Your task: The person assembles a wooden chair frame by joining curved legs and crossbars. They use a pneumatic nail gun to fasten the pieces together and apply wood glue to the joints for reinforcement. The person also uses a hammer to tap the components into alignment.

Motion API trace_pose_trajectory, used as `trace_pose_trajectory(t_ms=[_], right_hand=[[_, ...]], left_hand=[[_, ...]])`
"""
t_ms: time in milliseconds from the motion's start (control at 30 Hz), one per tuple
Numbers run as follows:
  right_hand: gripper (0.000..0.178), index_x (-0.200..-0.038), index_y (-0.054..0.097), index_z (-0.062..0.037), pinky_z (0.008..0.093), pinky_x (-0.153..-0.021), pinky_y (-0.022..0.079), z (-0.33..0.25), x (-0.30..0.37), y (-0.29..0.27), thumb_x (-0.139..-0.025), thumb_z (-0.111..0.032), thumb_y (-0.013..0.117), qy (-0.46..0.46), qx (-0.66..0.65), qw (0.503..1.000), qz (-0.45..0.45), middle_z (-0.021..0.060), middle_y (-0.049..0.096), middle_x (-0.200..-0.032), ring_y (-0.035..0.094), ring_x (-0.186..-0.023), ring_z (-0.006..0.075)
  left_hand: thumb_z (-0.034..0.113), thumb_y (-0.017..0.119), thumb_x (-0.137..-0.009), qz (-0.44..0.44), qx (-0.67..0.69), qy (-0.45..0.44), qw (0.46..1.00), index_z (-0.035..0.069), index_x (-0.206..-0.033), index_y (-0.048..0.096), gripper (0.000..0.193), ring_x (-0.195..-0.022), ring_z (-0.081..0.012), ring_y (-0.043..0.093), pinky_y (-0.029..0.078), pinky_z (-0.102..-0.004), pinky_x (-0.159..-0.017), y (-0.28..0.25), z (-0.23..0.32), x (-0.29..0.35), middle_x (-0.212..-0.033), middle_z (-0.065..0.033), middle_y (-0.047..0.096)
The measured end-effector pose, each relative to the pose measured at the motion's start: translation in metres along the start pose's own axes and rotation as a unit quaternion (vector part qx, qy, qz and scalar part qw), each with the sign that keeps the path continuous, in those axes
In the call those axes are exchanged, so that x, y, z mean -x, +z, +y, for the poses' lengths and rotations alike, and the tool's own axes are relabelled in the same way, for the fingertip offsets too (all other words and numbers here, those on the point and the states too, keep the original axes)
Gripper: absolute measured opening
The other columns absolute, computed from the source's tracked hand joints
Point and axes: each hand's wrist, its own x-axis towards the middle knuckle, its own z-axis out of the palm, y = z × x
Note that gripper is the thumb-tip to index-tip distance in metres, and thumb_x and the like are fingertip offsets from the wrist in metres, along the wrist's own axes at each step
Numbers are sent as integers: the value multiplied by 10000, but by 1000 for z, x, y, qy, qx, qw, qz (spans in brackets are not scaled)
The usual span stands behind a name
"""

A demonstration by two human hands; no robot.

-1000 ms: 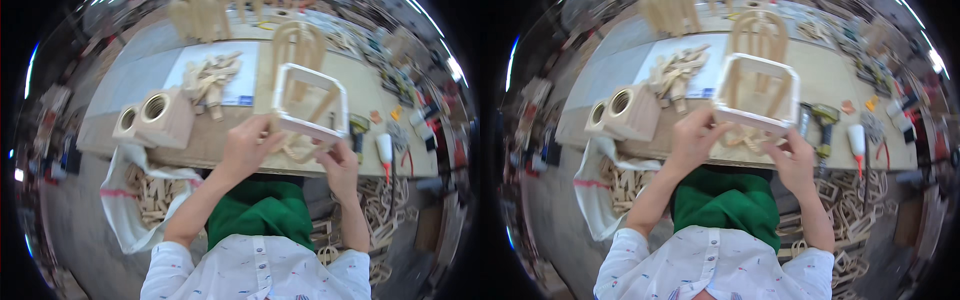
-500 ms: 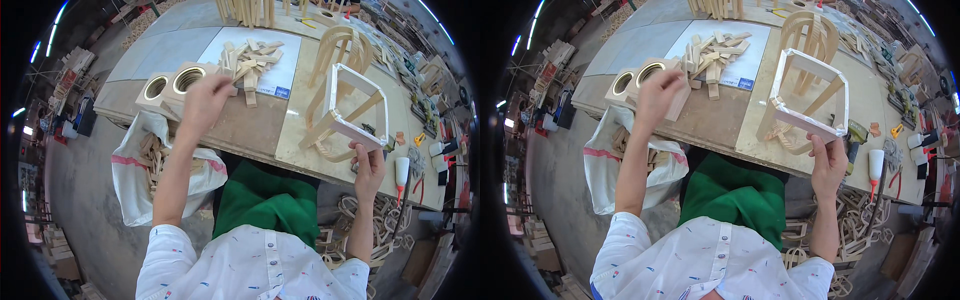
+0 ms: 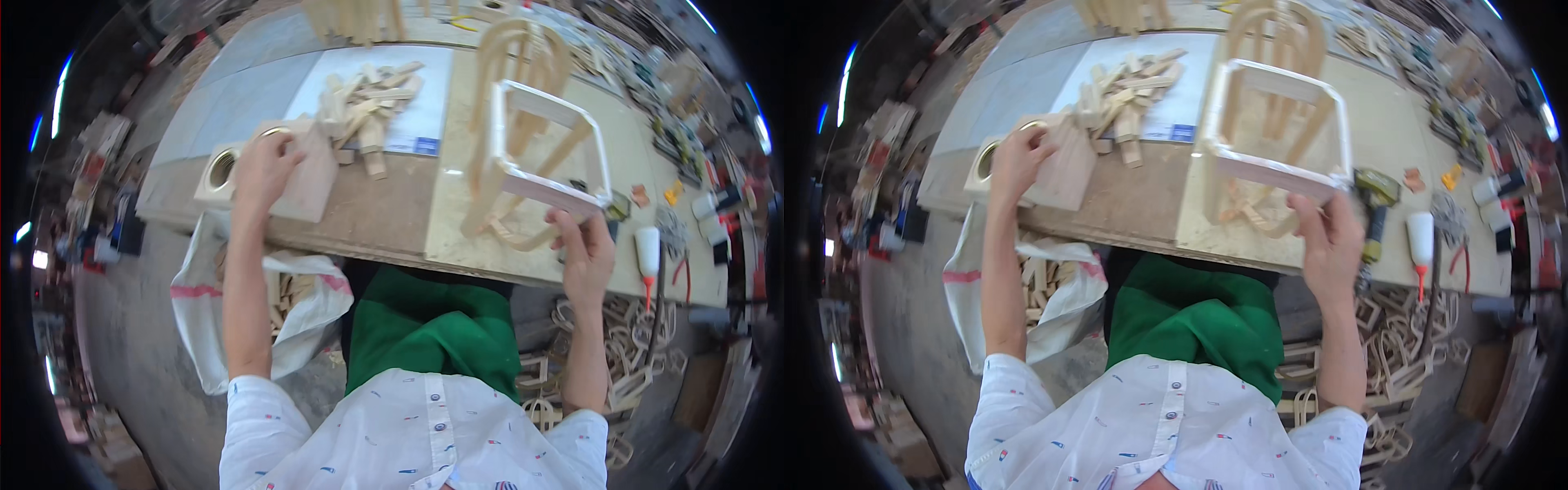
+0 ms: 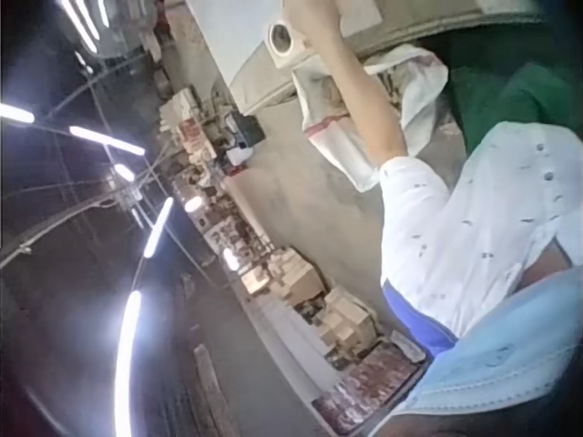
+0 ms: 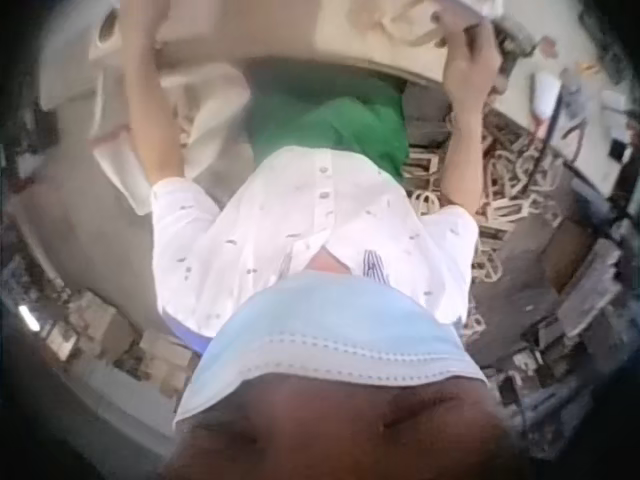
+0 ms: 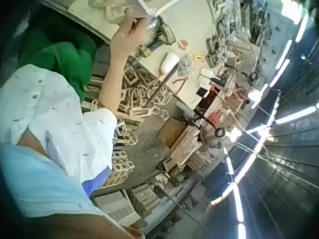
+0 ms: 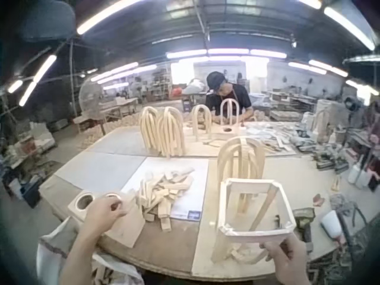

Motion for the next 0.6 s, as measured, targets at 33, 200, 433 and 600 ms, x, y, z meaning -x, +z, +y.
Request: trace_pose_trajectory(t_ms=[33, 200, 433, 600], right_hand=[[159, -1041, 605, 9, 220, -583, 444, 1, -1, -2, -943, -115, 612, 4, 5, 1000, 10, 44, 655, -847, 562, -704, 56], [205, -894, 552, 19, 278, -520, 426, 12, -6, -4, -903, -154, 663, -25, 35, 999, 21, 77, 566, -657, 500, -541, 111], [232, -827, 505, 28, 365, -532, 419, 6, -7, -5, -898, -141, 647, -78, 82, 993, 18, 156, 538, -651, 521, -557, 267], [227, -828, 493, 28, 394, -556, 414, -3, -7, -5, -895, -130, 641, -69, 79, 994, 12, 184, 533, -664, 519, -585, 330]], left_hand=[[265, 697, -764, -12, 6, -4, 1000, 50, -1062, 689, 368, -867, -324, 647, 494, -413, -755, 5, -9, -2, -925, -151, 682], [192, 657, -786, -14, 42, 11, 999, 18, -1097, 665, 356, -787, -282, 664, 502, -360, -741, 6, -31, -5, -861, -159, 691], [98, 649, -820, -53, 128, -43, 989, -5, -1186, 621, 382, -689, -110, 552, 455, -261, -647, -17, -15, -7, -771, -57, 617], [1, 604, -876, 11, 317, 91, 944, 32, -1264, 602, 389, -772, -92, 514, 438, -245, -681, -71, 70, 9, -957, -21, 583]])
